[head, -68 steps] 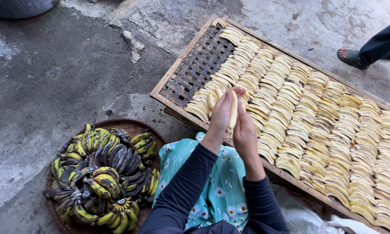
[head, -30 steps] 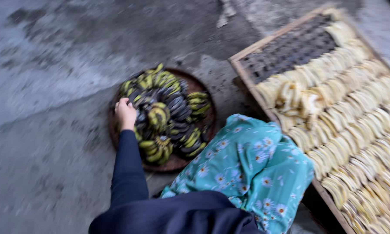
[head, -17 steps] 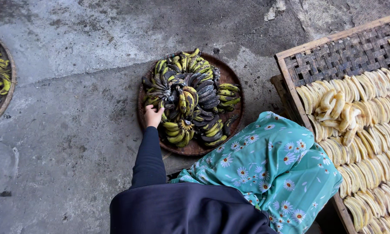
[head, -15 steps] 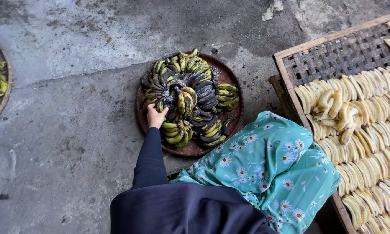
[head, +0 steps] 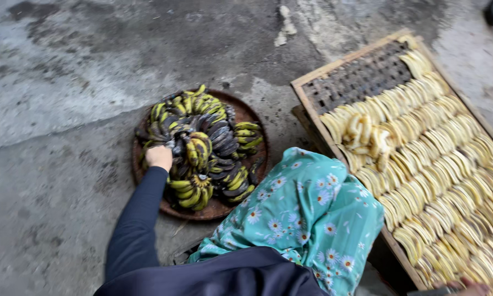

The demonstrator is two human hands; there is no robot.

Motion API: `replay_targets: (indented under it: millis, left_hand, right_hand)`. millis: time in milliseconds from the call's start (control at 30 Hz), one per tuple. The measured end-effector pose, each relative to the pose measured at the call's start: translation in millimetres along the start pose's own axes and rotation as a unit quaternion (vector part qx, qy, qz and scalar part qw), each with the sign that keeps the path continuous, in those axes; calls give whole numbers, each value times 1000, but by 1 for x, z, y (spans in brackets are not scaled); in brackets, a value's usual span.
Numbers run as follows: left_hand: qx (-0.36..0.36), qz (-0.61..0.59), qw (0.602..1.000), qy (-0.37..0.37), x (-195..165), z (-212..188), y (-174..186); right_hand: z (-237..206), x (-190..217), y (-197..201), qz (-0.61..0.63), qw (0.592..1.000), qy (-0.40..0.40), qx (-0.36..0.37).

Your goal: The person sits on the ground beside a woven bamboo tray and slices peeled bananas with a knife, arranging the slices in rows on the tray. They take whole bananas from a basket, peel them, cut them lengthwise, and lay the pieces out to fill the tray for drying.

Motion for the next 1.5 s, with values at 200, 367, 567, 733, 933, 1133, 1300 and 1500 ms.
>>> replay_targets:
  millis: [200,367,567,733,933,1133,1300,1500]
  left_hand:
    - [-4,-376,903,-205,-97,-1,86]
    - [327,-843,342,-257,-290,-104,166]
    - [663,-663,172,-302,-506,-314,171]
    - [812,-550,119,-156,-567,-440,103]
    - [858,-486,133,-96,-550,-514,54]
    - [836,-501,178,-134,-535,-528,43]
    - [799,-497,299,-159,-520,-532,34]
    - [814,-338,297,-366,-514,-524,62]
  right_hand:
    - [-45,37,0,53,996,43,65]
    - [-109,90,-12,40,994,24,97]
    - [-165,150,21,-48,990,113,70]
    - [-201,177,57,-224,961,157,44]
    - [-220,204,83,-310,934,178,25]
    - [-233,197,98,-314,935,163,6]
    - [-238,178,108,-338,927,162,-7]
    - [-225,146,136,-282,956,72,35]
Point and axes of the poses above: each hand's wrist, its own z-axis towards the middle knuckle, its own y-axis out of the back of the hand, x = y × z, the point moved 7 cm from there along z, towards the middle knuckle, and after that the axes turned 8 degrees about -z, right-handed, at the moved point
